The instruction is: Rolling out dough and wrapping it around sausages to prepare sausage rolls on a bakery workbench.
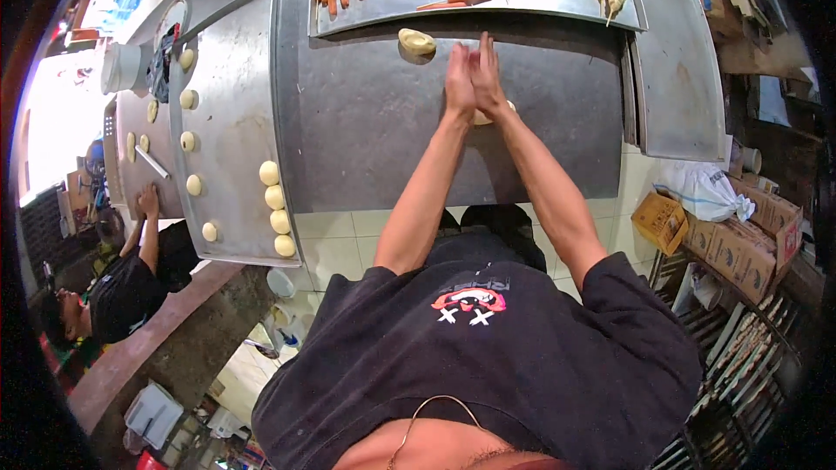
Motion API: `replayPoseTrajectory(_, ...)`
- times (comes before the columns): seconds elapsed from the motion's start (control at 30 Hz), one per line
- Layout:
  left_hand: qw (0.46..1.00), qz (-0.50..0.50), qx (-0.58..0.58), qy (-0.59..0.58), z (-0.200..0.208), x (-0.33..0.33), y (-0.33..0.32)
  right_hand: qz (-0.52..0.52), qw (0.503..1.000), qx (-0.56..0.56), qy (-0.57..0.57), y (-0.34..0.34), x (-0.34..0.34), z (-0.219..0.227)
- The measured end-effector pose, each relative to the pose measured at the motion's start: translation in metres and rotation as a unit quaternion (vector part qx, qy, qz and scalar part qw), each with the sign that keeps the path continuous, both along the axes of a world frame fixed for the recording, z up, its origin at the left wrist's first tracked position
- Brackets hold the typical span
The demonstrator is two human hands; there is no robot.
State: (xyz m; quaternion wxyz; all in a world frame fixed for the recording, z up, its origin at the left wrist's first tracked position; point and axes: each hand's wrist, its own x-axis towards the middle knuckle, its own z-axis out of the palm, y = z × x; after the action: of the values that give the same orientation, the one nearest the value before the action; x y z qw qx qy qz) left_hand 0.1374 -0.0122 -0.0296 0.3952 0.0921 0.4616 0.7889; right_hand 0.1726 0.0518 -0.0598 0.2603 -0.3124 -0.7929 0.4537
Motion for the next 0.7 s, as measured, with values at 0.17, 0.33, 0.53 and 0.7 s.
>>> replayPoseTrajectory(0.17,0.649,-0.190,-0.300,0.672,-0.009,0.073,-0.124,0.118,0.914,0.255,-0.293,-0.083,0.151,0.019)
replayPoseTrajectory(0.33,0.583,-0.208,-0.380,0.688,0.016,0.066,-0.134,0.066,0.905,0.237,-0.347,-0.090,0.168,0.031)
replayPoseTrajectory(0.53,0.553,0.054,-0.470,0.686,0.002,-0.028,-0.039,-0.128,0.913,0.282,-0.265,0.035,0.053,0.021)
replayPoseTrajectory(0.7,0.544,-0.265,-0.323,0.727,0.027,0.016,-0.131,0.139,0.895,0.309,-0.289,-0.046,0.157,0.028)
